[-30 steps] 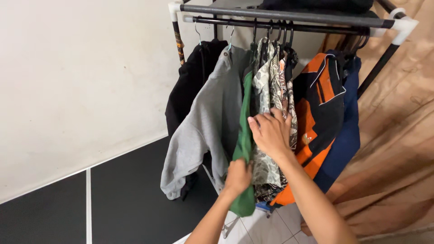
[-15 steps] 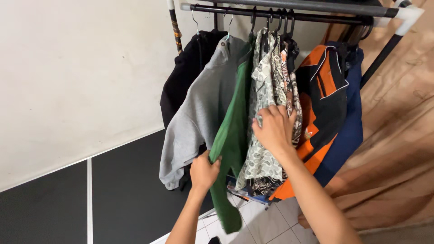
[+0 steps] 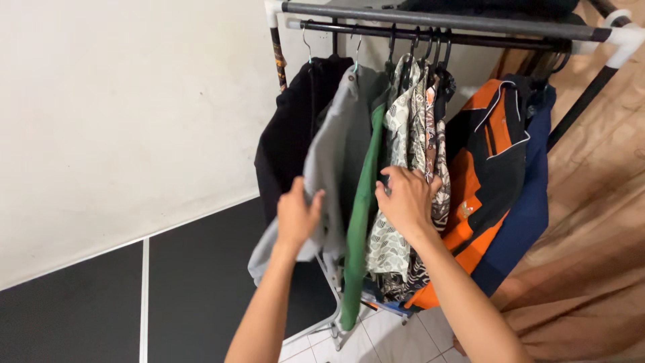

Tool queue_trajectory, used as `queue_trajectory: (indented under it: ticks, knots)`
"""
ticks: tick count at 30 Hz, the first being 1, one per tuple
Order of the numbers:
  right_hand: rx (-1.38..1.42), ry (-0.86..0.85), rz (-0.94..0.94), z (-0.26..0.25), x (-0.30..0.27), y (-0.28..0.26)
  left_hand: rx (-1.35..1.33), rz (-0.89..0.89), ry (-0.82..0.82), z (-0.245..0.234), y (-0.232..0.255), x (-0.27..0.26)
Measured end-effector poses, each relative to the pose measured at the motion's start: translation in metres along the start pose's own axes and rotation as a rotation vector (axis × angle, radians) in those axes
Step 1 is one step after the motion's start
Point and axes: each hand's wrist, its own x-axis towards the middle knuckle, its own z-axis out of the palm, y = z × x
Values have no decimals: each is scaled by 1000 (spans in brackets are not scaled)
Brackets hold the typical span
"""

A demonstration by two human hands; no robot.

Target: The person flips through and reviews various shirts and hoodies on a garment rack, pulling several items out by hand to inspect them before returning them to the rack.

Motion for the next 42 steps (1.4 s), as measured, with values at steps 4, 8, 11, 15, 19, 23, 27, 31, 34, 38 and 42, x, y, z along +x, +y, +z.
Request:
queue_trajectory:
  ticks: [4,8,11,15,19,23,27,31,34,38,42]
  knots:
    - [48,132,-74,9,0,13,113,62,-70,24,4,-29]
    - [90,104,-11,14,-1,30,-184,-89,-178,33,8,-57]
    - [86,137,-62,18,-1,37,-430,-165,-262,39,2,-68]
    - [132,162,-118,17,-4,44,-295,-149,-192,41,9,-77]
    - [171,129,-148,10,-9,45,-363,-243,-335,45,41,-95]
    - [225,145,-158,7,-10,49,-157,-211,-416,68,30,-106]
    - [218,112,-140,2,-11,54,85,-265,-366,97,0,-112]
    - [220,91,-138,-2,-13,63,181,-374,-287,91,1,-116]
    - [223,75,-141,-7,-15,63,138,-448,-173,72,20,-112]
    - [-42,88,-176,-14,-24,34,-108,-237,143,60,23,-94]
    - [-78,201,-274,-9,-32,8,-217,-185,410,53,-7,-58]
